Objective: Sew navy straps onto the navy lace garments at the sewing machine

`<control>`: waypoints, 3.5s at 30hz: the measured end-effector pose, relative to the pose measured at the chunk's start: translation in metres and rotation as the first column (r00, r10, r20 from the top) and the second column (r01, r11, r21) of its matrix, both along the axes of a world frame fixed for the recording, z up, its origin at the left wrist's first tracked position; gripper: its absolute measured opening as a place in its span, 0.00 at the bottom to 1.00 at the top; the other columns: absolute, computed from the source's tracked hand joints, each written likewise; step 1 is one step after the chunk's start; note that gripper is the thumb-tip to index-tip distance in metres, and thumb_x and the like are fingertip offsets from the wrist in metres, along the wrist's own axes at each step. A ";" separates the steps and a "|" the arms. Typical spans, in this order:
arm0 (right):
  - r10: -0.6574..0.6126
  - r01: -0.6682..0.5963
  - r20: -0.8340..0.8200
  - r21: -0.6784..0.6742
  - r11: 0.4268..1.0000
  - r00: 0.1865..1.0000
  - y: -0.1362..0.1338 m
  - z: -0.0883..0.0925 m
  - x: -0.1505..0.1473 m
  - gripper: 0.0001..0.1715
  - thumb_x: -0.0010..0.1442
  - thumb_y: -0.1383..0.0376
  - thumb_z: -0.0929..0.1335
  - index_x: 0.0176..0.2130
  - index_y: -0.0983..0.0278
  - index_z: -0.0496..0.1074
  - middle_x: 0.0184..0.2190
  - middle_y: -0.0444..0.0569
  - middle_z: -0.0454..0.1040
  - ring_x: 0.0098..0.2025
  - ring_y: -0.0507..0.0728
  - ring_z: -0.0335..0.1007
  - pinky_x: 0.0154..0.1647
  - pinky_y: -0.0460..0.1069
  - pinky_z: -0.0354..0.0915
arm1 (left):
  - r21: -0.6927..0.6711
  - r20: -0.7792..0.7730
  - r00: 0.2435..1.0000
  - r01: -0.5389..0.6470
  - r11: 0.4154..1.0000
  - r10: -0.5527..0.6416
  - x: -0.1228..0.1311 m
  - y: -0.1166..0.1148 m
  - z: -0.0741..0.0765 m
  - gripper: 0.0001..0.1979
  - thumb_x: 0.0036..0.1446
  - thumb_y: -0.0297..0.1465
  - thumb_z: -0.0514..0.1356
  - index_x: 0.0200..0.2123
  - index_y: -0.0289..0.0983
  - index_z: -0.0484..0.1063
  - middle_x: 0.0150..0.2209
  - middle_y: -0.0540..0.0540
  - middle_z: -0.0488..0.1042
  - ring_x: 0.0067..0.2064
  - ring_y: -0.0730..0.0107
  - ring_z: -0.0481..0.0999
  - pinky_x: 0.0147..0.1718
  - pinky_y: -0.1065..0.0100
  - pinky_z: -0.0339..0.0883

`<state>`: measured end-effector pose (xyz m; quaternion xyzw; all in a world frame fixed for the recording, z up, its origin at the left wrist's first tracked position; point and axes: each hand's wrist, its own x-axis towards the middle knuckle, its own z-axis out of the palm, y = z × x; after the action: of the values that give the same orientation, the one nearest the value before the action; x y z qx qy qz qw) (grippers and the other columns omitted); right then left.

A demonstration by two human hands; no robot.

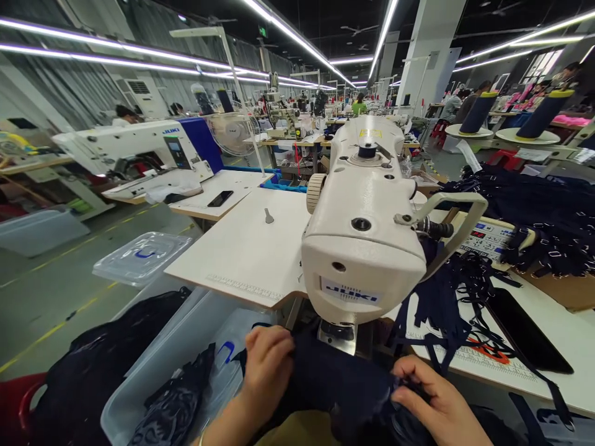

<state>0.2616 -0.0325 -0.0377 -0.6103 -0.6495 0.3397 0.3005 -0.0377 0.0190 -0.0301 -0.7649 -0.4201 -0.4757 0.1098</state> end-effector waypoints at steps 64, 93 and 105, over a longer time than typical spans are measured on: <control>-0.604 0.614 -0.208 -0.021 0.789 0.770 -0.007 -0.051 0.038 0.27 0.59 0.45 0.60 0.37 0.64 0.71 0.29 0.49 0.74 0.29 0.56 0.68 0.31 0.48 0.65 | -0.211 -0.375 0.880 0.225 0.951 -0.292 0.018 0.006 0.001 0.29 0.58 0.18 0.45 0.59 0.41 0.65 0.55 0.44 0.71 0.58 0.64 0.65 0.54 0.64 0.46; -0.020 0.541 -0.992 0.052 0.839 0.128 0.027 0.071 0.039 0.12 0.57 0.62 0.73 0.39 0.60 0.69 0.25 0.37 0.59 0.19 0.42 0.51 0.18 0.31 0.58 | -0.264 -0.659 0.641 0.293 0.919 -0.393 0.013 0.001 0.033 0.40 0.57 0.46 0.57 0.66 0.35 0.49 0.62 0.41 0.61 0.61 0.58 0.60 0.52 0.65 0.59; -0.279 0.166 -0.891 -0.233 0.958 0.359 0.051 0.032 -0.034 0.16 0.48 0.57 0.77 0.31 0.65 0.75 0.28 0.43 0.69 0.21 0.43 0.56 0.18 0.38 0.55 | -0.089 -0.486 0.859 0.137 0.987 -0.163 0.055 -0.004 0.013 0.18 0.69 0.27 0.42 0.44 0.34 0.72 0.46 0.41 0.73 0.45 0.61 0.73 0.43 0.62 0.68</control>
<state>0.2273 0.0190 -0.0059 -0.4186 -0.2691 0.6077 0.6189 0.0173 0.0151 -0.0167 -0.8935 -0.3297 -0.2620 0.1561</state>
